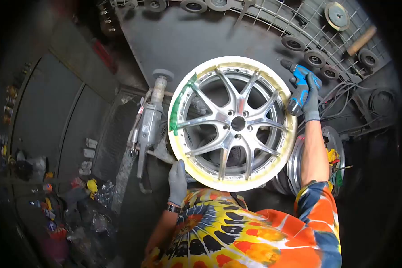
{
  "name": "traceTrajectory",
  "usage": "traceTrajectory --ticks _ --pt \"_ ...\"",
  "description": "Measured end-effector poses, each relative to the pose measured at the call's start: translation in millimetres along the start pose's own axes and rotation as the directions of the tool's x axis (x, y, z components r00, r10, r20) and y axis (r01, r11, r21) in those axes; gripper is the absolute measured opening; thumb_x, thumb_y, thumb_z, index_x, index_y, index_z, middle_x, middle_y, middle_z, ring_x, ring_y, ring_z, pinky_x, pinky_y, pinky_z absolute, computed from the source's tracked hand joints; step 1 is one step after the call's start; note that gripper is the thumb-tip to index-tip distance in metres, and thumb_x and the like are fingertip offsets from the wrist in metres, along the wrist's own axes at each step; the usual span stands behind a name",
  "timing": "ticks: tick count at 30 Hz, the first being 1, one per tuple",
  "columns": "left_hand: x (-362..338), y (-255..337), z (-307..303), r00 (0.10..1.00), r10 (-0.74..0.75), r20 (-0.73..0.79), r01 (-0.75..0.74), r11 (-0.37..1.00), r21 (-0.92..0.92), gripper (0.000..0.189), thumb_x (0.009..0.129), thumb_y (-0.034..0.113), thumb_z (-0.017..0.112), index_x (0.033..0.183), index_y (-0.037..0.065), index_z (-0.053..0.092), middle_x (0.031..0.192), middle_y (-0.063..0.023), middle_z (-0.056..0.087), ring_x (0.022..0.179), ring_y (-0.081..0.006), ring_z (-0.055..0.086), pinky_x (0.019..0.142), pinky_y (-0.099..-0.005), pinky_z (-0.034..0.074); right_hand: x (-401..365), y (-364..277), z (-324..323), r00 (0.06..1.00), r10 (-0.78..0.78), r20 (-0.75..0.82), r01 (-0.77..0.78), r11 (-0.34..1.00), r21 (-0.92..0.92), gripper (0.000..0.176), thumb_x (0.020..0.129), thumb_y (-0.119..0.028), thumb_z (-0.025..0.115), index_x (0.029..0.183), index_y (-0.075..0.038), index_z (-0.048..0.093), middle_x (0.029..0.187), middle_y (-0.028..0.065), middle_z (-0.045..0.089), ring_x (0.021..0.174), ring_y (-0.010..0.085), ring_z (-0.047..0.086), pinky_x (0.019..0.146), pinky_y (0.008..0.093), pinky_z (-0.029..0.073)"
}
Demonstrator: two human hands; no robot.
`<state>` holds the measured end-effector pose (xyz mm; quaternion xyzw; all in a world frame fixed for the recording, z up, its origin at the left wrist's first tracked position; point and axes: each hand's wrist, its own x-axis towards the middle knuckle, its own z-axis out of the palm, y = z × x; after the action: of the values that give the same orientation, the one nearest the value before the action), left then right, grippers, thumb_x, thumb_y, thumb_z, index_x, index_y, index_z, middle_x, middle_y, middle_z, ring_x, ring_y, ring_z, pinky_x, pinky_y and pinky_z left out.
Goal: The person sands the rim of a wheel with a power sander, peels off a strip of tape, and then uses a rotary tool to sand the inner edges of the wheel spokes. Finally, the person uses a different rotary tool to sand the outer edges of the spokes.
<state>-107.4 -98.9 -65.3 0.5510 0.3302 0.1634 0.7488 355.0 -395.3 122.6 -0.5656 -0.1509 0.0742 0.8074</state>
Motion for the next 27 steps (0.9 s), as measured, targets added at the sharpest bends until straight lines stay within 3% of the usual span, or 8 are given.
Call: traceTrajectory --ticks 7,15,19,20,23,24,25,27 --pt "1 30 -6 0.985 -0.149 0.089 0.151 0.988 -0.010 0.037 0.115 0.031 0.051 0.102 -0.001 0.064 0.087 -0.0062 0.066 0.076 -0.0122 0.051 0.073 -0.0321 0.050 -11 21 -18 0.992 0.106 -0.073 -0.098 0.989 0.115 0.046 0.106 -0.039 0.065 0.134 -0.002 0.067 0.118 0.0102 0.075 0.102 0.0224 0.072 0.096 0.0366 0.059" --pt "77 64 -31 0.985 -0.048 0.165 0.029 0.993 0.115 0.033 0.114 0.029 0.052 0.101 0.002 0.064 0.084 -0.0037 0.065 0.062 -0.0098 0.063 0.051 -0.0297 0.055 -102 12 -6 0.958 -0.255 -0.129 0.197 0.916 -0.349 0.051 0.109 -0.041 0.055 0.142 -0.002 0.064 0.136 0.0087 0.069 0.113 0.0187 0.069 0.101 0.0330 0.055" --pt "167 82 -32 0.940 0.165 0.299 -0.257 0.918 0.302 0.040 0.112 0.034 0.051 0.097 -0.002 0.060 0.090 -0.0273 0.060 0.085 -0.0466 0.059 0.078 -0.0502 0.047 -181 40 -24 0.860 -0.277 -0.429 0.224 0.960 -0.170 0.056 0.109 -0.047 0.055 0.142 -0.003 0.061 0.122 0.0066 0.071 0.105 0.0187 0.067 0.097 0.0374 0.055" --pt "190 94 -26 0.773 0.502 0.387 -0.630 0.675 0.383 0.041 0.112 0.035 0.053 0.095 -0.002 0.058 0.092 -0.0304 0.059 0.086 -0.0495 0.057 0.076 -0.0510 0.047 -206 49 -29 0.836 -0.284 -0.470 0.250 0.959 -0.135 0.055 0.109 -0.047 0.054 0.141 -0.003 0.062 0.122 0.0067 0.071 0.106 0.0186 0.067 0.097 0.0380 0.055" --pt "241 140 7 0.716 0.543 0.439 -0.685 0.670 0.287 0.034 0.110 0.028 0.054 0.096 -0.001 0.061 0.089 -0.0287 0.059 0.085 -0.0483 0.058 0.078 -0.0510 0.047 -274 74 -4 0.631 -0.420 -0.652 0.312 0.907 -0.283 0.055 0.108 -0.047 0.056 0.142 -0.004 0.062 0.123 0.0063 0.069 0.105 0.0190 0.065 0.096 0.0387 0.054" --pt "286 109 10 0.176 0.802 0.571 -0.855 -0.163 0.493 0.031 0.110 0.026 0.054 0.100 -0.002 0.065 0.091 -0.0261 0.062 0.086 -0.0449 0.061 0.079 -0.0504 0.049 -300 83 6 0.607 -0.414 -0.678 0.360 0.904 -0.230 0.051 0.108 -0.047 0.058 0.136 -0.005 0.063 0.119 0.0073 0.069 0.104 0.0209 0.066 0.099 0.0408 0.054" --pt "309 100 21 0.125 0.814 0.568 -0.821 -0.236 0.519 0.029 0.109 0.025 0.055 0.109 -0.001 0.069 0.097 -0.0223 0.067 0.091 -0.0413 0.065 0.085 -0.0496 0.052 -324 88 17 0.586 -0.408 -0.700 0.408 0.895 -0.180 0.047 0.107 -0.046 0.060 0.131 -0.005 0.065 0.115 0.0083 0.070 0.102 0.0228 0.066 0.103 0.0429 0.054" --pt "290 153 48 0.731 0.455 0.509 -0.639 0.717 0.277 0.029 0.108 0.022 0.057 0.121 0.000 0.070 0.114 -0.0214 0.070 0.105 -0.0391 0.067 0.095 -0.0477 0.053 -350 86 64 0.485 -0.223 -0.845 0.426 0.904 0.006 0.051 0.107 -0.049 0.060 0.132 -0.005 0.063 0.111 0.0093 0.069 0.101 0.0237 0.067 0.106 0.0464 0.053"
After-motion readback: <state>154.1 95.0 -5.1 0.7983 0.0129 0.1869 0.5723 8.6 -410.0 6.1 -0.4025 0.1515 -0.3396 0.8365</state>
